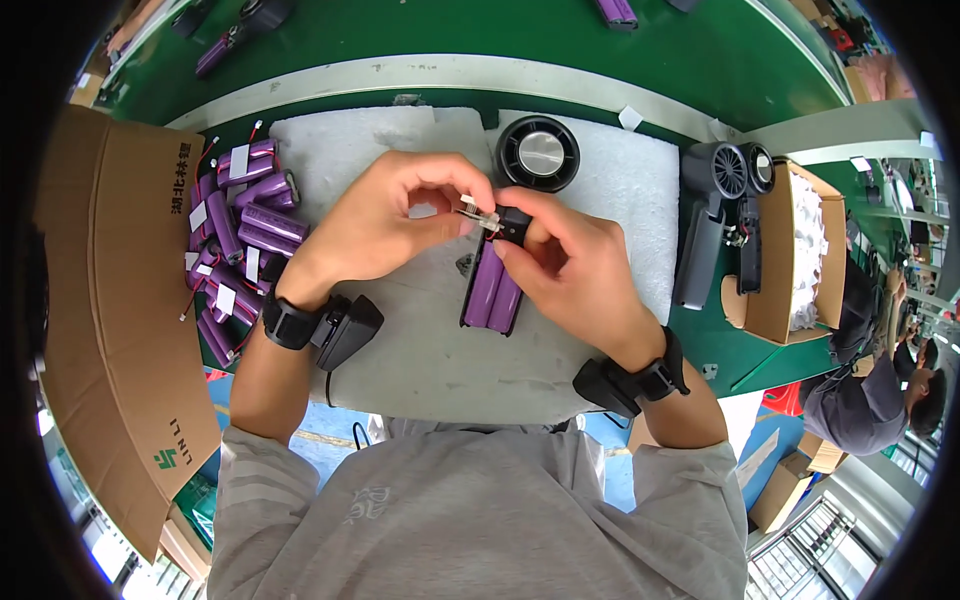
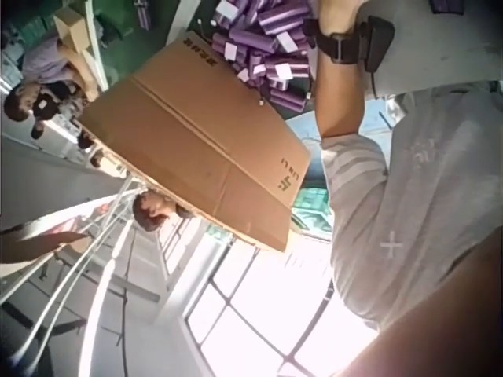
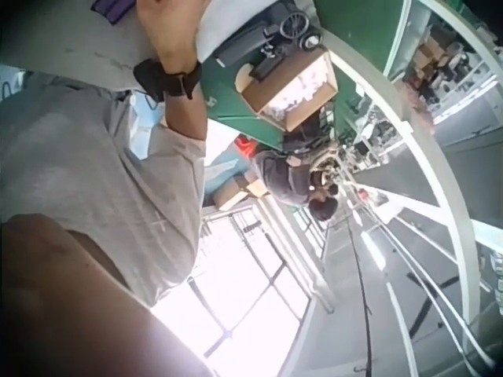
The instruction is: The person picks up a circuit board and a battery pack, connects the wires, and places the battery pack into the fan housing, repeating the process with a second unit.
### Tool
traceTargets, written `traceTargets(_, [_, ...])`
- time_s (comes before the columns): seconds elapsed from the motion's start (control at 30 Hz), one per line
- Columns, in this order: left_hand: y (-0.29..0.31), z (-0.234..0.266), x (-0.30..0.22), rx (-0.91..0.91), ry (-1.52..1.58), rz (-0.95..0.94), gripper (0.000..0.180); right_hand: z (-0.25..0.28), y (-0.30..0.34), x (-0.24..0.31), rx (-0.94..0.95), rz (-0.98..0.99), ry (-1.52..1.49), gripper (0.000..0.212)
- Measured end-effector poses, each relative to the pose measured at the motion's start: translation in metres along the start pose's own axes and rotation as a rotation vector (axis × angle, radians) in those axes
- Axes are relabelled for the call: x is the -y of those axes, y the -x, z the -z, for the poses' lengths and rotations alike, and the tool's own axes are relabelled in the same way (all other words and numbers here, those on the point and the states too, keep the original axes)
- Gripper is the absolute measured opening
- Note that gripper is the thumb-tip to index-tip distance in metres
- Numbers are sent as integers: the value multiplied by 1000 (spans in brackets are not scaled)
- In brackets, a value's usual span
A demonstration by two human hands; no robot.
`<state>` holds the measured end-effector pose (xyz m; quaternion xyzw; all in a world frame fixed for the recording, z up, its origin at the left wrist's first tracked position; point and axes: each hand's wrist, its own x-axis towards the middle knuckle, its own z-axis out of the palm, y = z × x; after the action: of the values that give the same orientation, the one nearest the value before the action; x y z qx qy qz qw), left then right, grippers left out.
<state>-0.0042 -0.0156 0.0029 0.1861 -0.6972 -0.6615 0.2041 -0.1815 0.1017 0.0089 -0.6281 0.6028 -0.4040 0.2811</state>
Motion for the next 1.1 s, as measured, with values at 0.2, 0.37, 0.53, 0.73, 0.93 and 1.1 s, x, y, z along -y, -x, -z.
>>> traceTargets(0.2, [0, 0, -3, -12, -6, -10, 18, 2, -1, -1, 43, -2, 59, 26])
traceTargets(0.37, [0, -3, -4, -45, -69, -10, 18, 3, 0, -1, 77, -26, 79, 17])
traceTargets(0.53, [1, -9, -3, -143, -65, -17, 19, 1, -1, -2, 66, -76, -7, 11])
traceTargets(0.73, [2, -4, -11, 17, -43, 109, 26, 3, 0, 0, 57, -26, -17, 12])
traceTargets(0.93, [3, -4, -10, 95, -137, -59, 28, 4, 0, 6, -2, 74, 81, 14])
traceTargets(1.1, [2, -7, -7, 92, -166, -39, 26, 4, 2, 7, 0, 77, 128, 14])
